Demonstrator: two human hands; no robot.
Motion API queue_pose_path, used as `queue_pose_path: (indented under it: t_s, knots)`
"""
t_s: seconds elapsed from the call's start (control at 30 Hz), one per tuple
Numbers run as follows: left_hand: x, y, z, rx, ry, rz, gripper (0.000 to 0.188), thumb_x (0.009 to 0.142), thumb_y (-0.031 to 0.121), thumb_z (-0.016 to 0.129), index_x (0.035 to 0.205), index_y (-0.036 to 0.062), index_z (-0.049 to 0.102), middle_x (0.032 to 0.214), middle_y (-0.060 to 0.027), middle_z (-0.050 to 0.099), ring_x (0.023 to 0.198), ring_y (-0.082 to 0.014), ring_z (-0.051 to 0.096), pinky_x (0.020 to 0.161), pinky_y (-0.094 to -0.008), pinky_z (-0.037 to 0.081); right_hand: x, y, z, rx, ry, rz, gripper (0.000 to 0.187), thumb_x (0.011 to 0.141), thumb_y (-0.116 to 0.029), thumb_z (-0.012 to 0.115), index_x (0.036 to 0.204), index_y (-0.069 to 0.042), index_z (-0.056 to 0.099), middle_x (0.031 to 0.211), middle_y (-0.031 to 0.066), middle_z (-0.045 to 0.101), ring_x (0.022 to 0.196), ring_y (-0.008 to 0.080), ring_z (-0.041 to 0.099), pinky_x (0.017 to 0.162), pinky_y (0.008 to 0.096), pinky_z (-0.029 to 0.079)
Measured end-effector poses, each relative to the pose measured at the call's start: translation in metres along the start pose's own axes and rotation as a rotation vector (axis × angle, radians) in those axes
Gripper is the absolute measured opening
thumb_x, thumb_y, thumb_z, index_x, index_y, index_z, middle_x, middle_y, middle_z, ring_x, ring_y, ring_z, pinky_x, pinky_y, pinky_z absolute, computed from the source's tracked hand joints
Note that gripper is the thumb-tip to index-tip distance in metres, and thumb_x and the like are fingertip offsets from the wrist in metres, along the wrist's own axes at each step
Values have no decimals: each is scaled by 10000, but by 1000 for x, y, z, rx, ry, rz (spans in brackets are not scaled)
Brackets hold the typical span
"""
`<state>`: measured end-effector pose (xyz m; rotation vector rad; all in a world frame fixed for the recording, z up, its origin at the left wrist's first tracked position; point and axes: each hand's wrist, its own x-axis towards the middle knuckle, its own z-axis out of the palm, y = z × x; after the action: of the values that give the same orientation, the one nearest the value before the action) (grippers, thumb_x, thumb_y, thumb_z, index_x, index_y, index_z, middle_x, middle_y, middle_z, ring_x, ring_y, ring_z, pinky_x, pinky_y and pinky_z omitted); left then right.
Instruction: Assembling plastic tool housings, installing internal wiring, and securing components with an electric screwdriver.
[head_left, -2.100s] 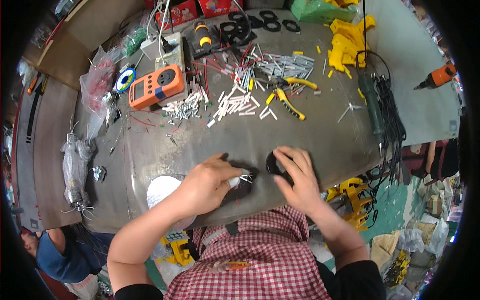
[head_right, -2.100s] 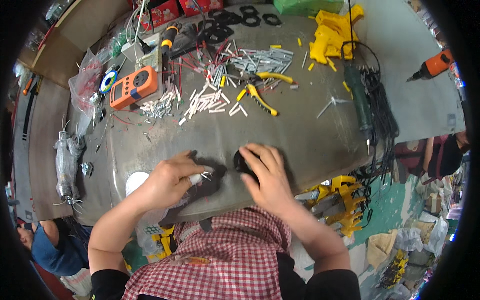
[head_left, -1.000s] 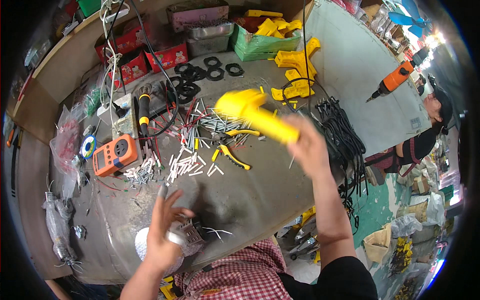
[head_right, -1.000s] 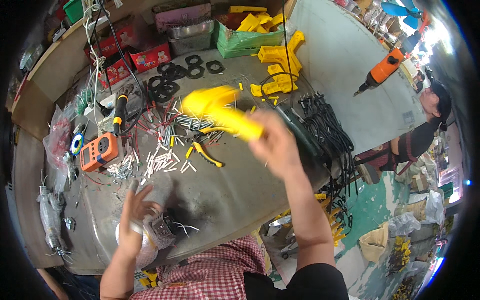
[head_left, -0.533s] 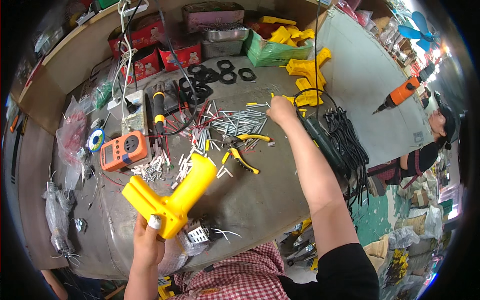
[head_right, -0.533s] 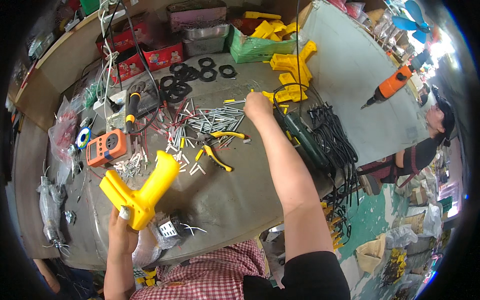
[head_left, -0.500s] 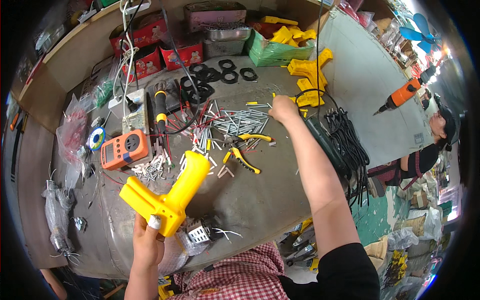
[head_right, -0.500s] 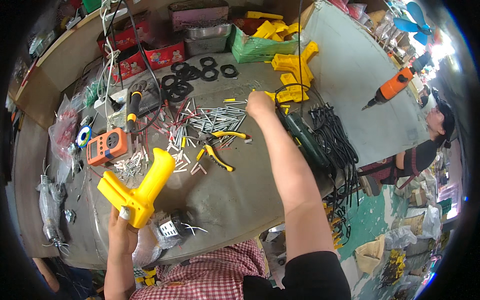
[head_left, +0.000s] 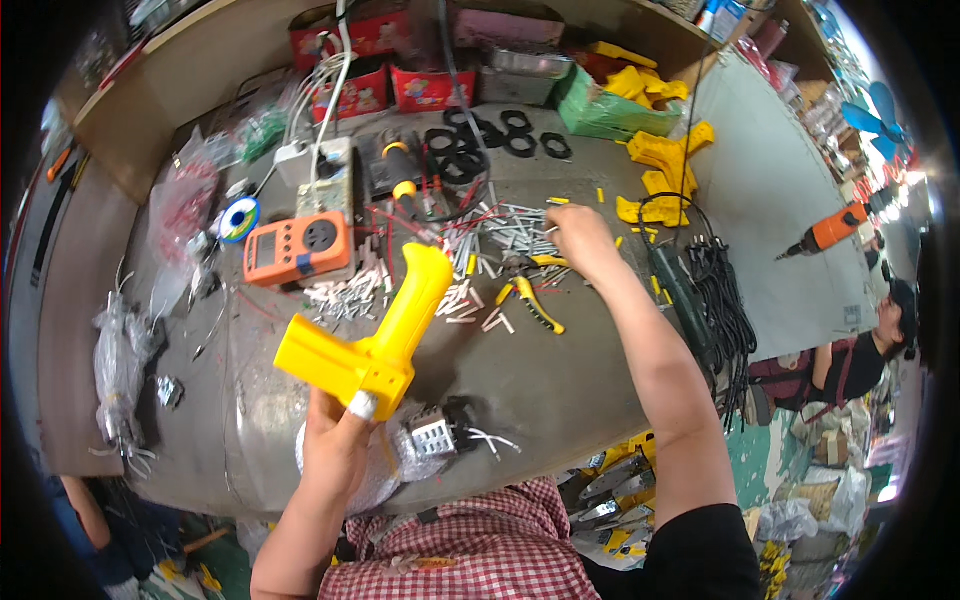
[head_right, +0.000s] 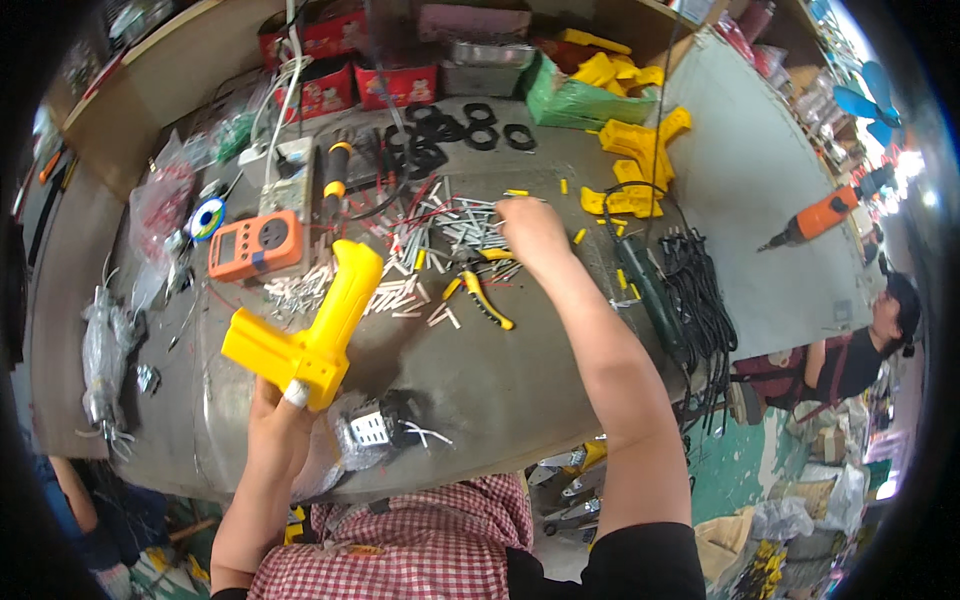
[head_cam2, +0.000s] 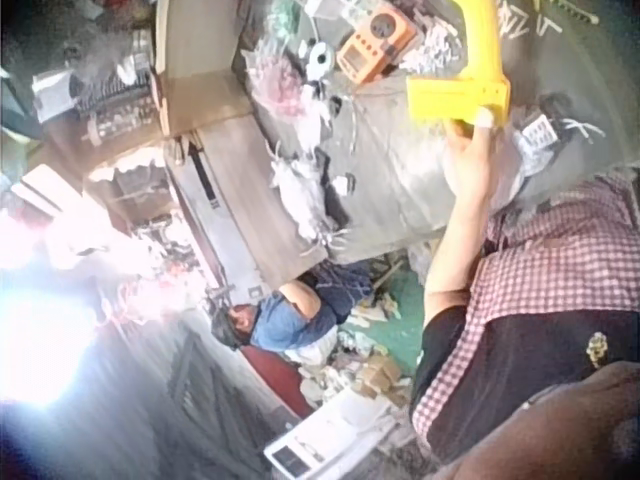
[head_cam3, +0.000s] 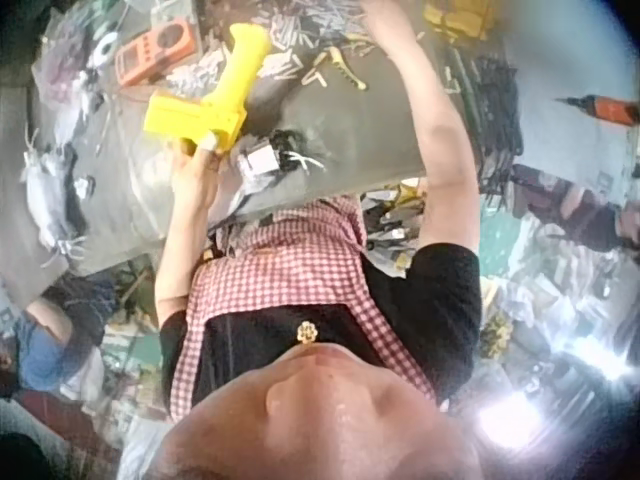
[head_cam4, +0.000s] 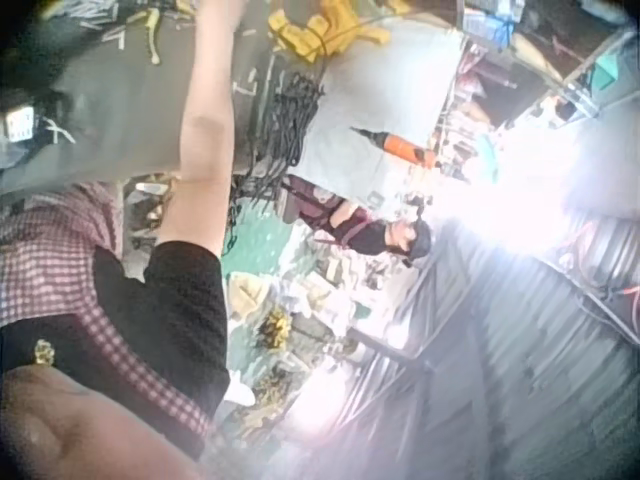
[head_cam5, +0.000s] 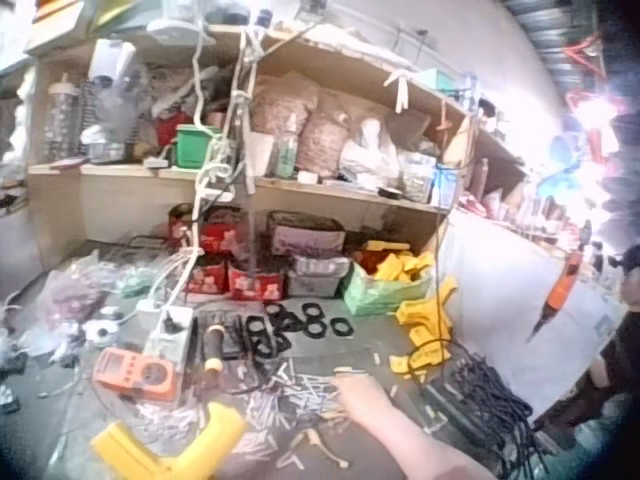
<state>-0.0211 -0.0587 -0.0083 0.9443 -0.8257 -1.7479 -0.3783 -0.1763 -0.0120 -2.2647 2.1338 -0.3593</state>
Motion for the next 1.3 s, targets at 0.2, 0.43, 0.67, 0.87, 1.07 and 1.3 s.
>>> queue_pose_path:
  t_s: [0.2,0.43,0.67,0.87,1.07,1.3]
  knots:
    - [-1,-2,10,-200,-85,-4,632,855,109,648,1380,70,297,1313,-97,479,1221,-242,479,1011,-404,399,-44,-75,-51,1050,116,248,169,835,-21,638,983,24,571,831,108,650,713,189,645,619,284,514]
    - [-12,2,27,-318,-227,-79,645,848,89,649,1392,75,301,1342,-92,467,1228,-243,480,1014,-422,403,-111,-151,-55,1552,26,-43,170,852,-82,677,990,-8,609,793,11,609,641,52,537,581,198,458]
    - [-20,-6,27,-77,-233,158,522,860,59,626,1329,42,397,1279,-96,526,1192,-242,511,1013,-386,392,-117,-157,-55,1456,-318,269,158,850,-122,680,951,-6,642,744,-11,604,614,25,520,536,173,400]
    - [-10,-15,30,26,-152,401,376,876,-26,562,1235,-16,450,1201,-123,558,1139,-233,534,992,-371,403,-119,-167,-52,1426,-157,99,370,895,-54,594,1224,15,439,891,91,632,675,100,592,603,239,515]
    - [-16,-17,46,-34,-182,326,376,873,-44,556,1232,-18,447,1221,-131,543,1150,-229,529,1003,-370,392,-114,-195,-66,1278,319,-154,245,933,-13,517,1174,16,549,911,115,659,725,137,650,627,244,552]
    - [-15,-18,44,29,-186,308,467,870,9,574,1296,10,386,1242,-118,506,1135,-243,530,876,-353,501,-116,-189,-73,1163,619,-178,205,922,-35,552,1114,35,571,894,109,662,718,130,653,633,240,549]
